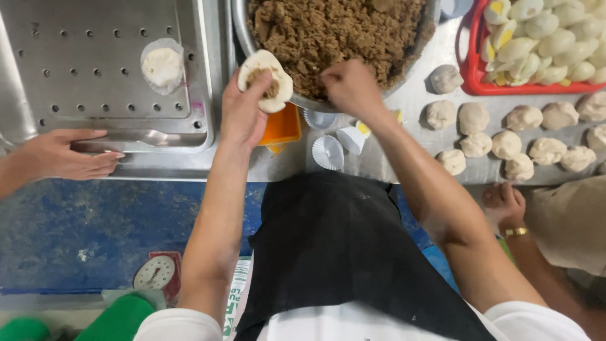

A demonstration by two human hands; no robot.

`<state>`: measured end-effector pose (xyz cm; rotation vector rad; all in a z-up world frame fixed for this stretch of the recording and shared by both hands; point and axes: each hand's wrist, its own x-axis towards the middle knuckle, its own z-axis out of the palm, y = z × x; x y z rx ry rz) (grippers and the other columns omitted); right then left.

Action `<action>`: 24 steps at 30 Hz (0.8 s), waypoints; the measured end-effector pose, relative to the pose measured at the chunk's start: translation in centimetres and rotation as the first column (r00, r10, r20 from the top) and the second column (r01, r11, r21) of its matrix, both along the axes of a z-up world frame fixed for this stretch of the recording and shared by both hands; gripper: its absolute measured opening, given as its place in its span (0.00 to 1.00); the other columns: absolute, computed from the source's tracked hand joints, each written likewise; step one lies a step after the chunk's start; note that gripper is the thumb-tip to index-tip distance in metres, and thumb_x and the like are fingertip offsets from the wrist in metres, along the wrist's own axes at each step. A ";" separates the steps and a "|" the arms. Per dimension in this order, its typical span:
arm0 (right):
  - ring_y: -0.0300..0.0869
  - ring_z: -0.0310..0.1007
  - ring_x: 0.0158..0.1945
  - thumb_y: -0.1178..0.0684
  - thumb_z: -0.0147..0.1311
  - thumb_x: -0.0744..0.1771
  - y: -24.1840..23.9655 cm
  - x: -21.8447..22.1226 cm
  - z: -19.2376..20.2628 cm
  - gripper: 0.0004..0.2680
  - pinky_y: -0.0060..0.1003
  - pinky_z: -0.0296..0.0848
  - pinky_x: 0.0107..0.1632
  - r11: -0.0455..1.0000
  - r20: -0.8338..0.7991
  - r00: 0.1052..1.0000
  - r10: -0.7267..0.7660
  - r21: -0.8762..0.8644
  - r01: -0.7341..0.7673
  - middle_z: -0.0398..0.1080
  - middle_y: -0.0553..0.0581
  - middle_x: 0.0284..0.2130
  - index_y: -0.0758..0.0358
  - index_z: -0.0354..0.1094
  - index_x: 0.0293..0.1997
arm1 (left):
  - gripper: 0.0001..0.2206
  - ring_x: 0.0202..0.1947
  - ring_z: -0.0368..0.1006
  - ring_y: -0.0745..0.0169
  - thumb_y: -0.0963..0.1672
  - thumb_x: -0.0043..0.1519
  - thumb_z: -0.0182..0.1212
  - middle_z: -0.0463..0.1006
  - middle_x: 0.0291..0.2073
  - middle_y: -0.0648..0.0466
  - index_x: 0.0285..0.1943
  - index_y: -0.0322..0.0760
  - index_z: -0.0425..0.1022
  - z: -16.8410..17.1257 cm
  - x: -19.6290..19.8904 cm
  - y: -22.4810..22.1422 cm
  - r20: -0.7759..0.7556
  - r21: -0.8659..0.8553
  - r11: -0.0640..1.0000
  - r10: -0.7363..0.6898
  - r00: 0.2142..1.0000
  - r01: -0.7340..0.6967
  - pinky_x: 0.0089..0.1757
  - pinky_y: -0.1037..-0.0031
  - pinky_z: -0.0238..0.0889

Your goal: Preparing and filling steamed buns (siopao) with meat and boiled eggs.

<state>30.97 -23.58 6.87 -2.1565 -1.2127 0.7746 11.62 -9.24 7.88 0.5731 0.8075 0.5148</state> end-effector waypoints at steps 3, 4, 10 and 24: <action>0.42 0.77 0.34 0.55 0.55 0.68 -1.0 1.7 2.0 0.08 0.38 0.74 0.39 0.993 -0.224 0.970 -0.091 0.051 0.105 0.79 0.59 0.36 0.65 0.79 0.47 | 0.16 0.52 0.78 0.54 0.37 0.65 0.64 0.79 0.51 0.46 0.62 0.27 0.71 -1.0 -0.5 -0.7 0.036 0.095 0.995 -0.013 0.999 0.010 0.54 0.63 0.74; 0.40 0.70 0.30 0.54 0.55 0.69 -1.4 1.6 4.2 0.09 0.38 0.67 0.35 0.983 -0.325 0.928 -0.181 -0.043 0.177 0.75 0.57 0.31 0.65 0.80 0.49 | 0.16 0.52 0.77 0.54 0.37 0.66 0.64 0.79 0.51 0.45 0.62 0.27 0.71 -1.1 -0.4 -1.1 0.032 0.126 0.991 -0.044 0.999 0.039 0.54 0.63 0.74; 0.39 0.65 0.24 0.55 0.54 0.70 -3.5 -1.0 6.9 0.10 0.39 0.63 0.28 0.966 -0.151 0.968 -0.202 0.129 0.222 0.72 0.54 0.25 0.60 0.77 0.56 | 0.17 0.53 0.77 0.57 0.41 0.63 0.62 0.79 0.51 0.48 0.61 0.33 0.72 -0.5 3.9 -2.4 0.004 0.023 0.993 -0.120 0.993 0.120 0.55 0.65 0.75; 0.34 0.64 0.26 0.59 0.52 0.72 -5.5 -3.9 9.9 0.11 0.35 0.63 0.28 0.882 -0.193 0.930 -0.312 0.305 0.359 0.75 0.58 0.29 0.62 0.71 0.62 | 0.11 0.47 0.79 0.60 0.39 0.65 0.65 0.81 0.47 0.51 0.57 0.33 0.75 0.4 6.2 -3.6 0.275 -0.053 0.994 -0.077 0.958 0.095 0.46 0.65 0.78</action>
